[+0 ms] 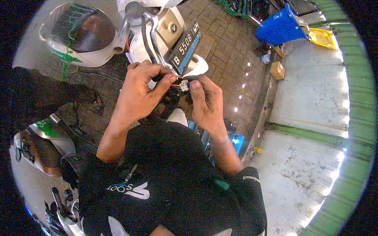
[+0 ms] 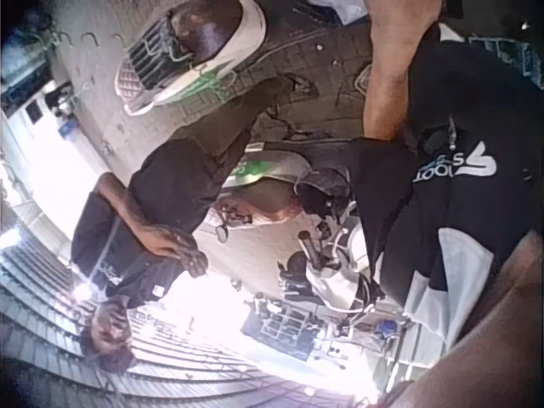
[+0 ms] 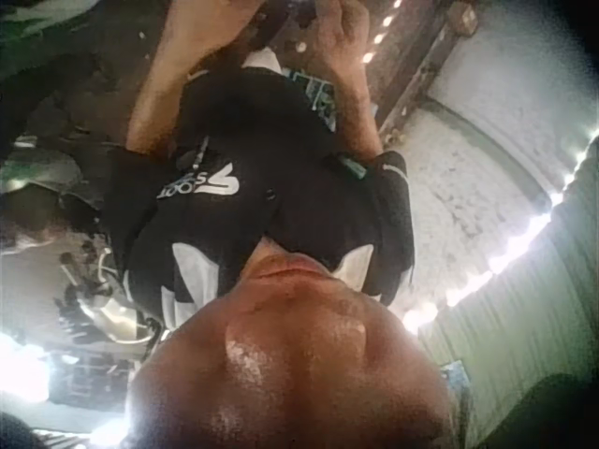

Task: The person repairs the electrical wiring on the front of a white scooter, using a screwdriver to manipulate a small black connector and inspecting the wire connections by hand while another person assists.

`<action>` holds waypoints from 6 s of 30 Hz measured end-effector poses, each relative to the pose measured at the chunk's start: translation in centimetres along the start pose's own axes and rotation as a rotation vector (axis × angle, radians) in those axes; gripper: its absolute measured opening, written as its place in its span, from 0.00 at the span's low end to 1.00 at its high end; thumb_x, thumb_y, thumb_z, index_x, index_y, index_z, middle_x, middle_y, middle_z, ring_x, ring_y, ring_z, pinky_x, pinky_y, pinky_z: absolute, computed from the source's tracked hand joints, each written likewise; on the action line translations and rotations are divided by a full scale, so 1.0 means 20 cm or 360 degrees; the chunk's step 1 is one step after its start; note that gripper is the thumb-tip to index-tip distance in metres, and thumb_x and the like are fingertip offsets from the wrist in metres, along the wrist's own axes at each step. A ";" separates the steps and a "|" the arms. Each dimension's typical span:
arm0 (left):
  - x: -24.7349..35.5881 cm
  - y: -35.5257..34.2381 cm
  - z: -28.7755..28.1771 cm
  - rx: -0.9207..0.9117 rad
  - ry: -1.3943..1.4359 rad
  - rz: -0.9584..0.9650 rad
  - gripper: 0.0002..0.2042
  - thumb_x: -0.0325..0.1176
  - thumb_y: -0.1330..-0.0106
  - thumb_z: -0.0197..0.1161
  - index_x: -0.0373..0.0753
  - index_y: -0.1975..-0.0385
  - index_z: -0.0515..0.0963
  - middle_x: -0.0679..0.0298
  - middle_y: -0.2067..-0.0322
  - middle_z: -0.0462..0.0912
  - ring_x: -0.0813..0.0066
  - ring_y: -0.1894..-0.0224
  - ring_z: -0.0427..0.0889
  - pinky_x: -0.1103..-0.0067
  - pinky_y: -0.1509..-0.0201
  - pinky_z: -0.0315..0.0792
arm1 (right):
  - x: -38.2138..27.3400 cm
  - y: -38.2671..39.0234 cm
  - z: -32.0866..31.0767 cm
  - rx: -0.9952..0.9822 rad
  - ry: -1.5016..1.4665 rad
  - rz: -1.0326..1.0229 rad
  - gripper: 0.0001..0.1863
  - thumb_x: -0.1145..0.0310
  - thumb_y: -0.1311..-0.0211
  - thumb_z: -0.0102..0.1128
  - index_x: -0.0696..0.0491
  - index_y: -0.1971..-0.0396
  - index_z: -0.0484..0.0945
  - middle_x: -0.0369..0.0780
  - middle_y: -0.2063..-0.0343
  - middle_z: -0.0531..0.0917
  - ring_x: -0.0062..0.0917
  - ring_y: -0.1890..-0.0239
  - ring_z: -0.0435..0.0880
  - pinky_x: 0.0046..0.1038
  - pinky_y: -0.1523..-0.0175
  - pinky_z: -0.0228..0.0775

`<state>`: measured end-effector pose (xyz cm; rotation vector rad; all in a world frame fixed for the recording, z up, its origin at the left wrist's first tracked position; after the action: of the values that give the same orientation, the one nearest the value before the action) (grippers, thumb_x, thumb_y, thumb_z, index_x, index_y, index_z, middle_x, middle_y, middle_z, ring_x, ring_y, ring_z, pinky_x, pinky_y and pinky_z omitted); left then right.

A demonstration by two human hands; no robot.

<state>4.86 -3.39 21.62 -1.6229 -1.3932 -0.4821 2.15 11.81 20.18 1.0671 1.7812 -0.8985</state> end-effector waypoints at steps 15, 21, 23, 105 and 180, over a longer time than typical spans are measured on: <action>-0.09 -0.04 0.01 -0.0075 0.0749 -0.0402 0.10 0.32 0.41 0.56 0.29 0.72 0.75 0.59 0.81 0.78 0.84 0.78 0.72 0.83 0.75 0.65 | -0.13 0.01 0.00 -0.0148 -0.0212 -0.0160 0.19 0.69 0.57 0.67 0.60 0.65 0.72 0.35 0.76 0.75 0.15 0.75 0.72 0.18 0.71 0.65; -0.08 -0.04 0.01 -0.0019 0.0743 -0.0296 0.09 0.31 0.41 0.55 0.29 0.73 0.75 0.58 0.81 0.77 0.83 0.77 0.73 0.83 0.75 0.65 | -0.15 0.01 -0.02 0.0000 -0.0078 -0.0047 0.14 0.69 0.54 0.64 0.61 0.69 0.72 0.40 0.77 0.77 0.19 0.76 0.74 0.20 0.70 0.67; -0.06 -0.05 0.00 -0.0010 0.0753 -0.0297 0.09 0.30 0.42 0.55 0.28 0.73 0.75 0.58 0.81 0.77 0.82 0.77 0.73 0.83 0.75 0.66 | -0.14 0.01 -0.03 0.0035 -0.0059 -0.0114 0.14 0.68 0.52 0.62 0.61 0.69 0.72 0.41 0.78 0.77 0.19 0.76 0.75 0.21 0.69 0.67; -0.22 0.29 0.26 -0.0323 0.1851 -0.0848 0.16 0.30 0.45 0.61 0.32 0.58 0.71 0.64 0.64 0.77 0.80 0.62 0.74 0.82 0.55 0.67 | 0.12 0.08 0.05 -0.0039 -0.0742 0.0164 0.14 0.79 0.53 0.61 0.61 0.64 0.72 0.42 0.61 0.77 0.23 0.58 0.75 0.24 0.50 0.65; -0.02 0.19 0.00 -0.0216 0.2100 -0.0555 0.19 0.35 0.47 0.62 0.28 0.59 0.71 0.62 0.66 0.76 0.80 0.63 0.73 0.84 0.58 0.66 | -0.11 0.05 0.05 -0.0203 -0.1179 0.0061 0.18 0.67 0.53 0.65 0.63 0.64 0.75 0.43 0.66 0.79 0.25 0.64 0.78 0.24 0.56 0.68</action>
<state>8.24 -3.35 19.94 -0.7529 -0.5804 -1.5177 3.94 10.71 21.69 0.5680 1.1711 -0.9768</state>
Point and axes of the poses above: each hand's wrist, its own y-axis away from the middle knuckle, its own z-axis out of the palm, x = y × z, the point moved 5 cm from there along -y, towards the middle knuckle
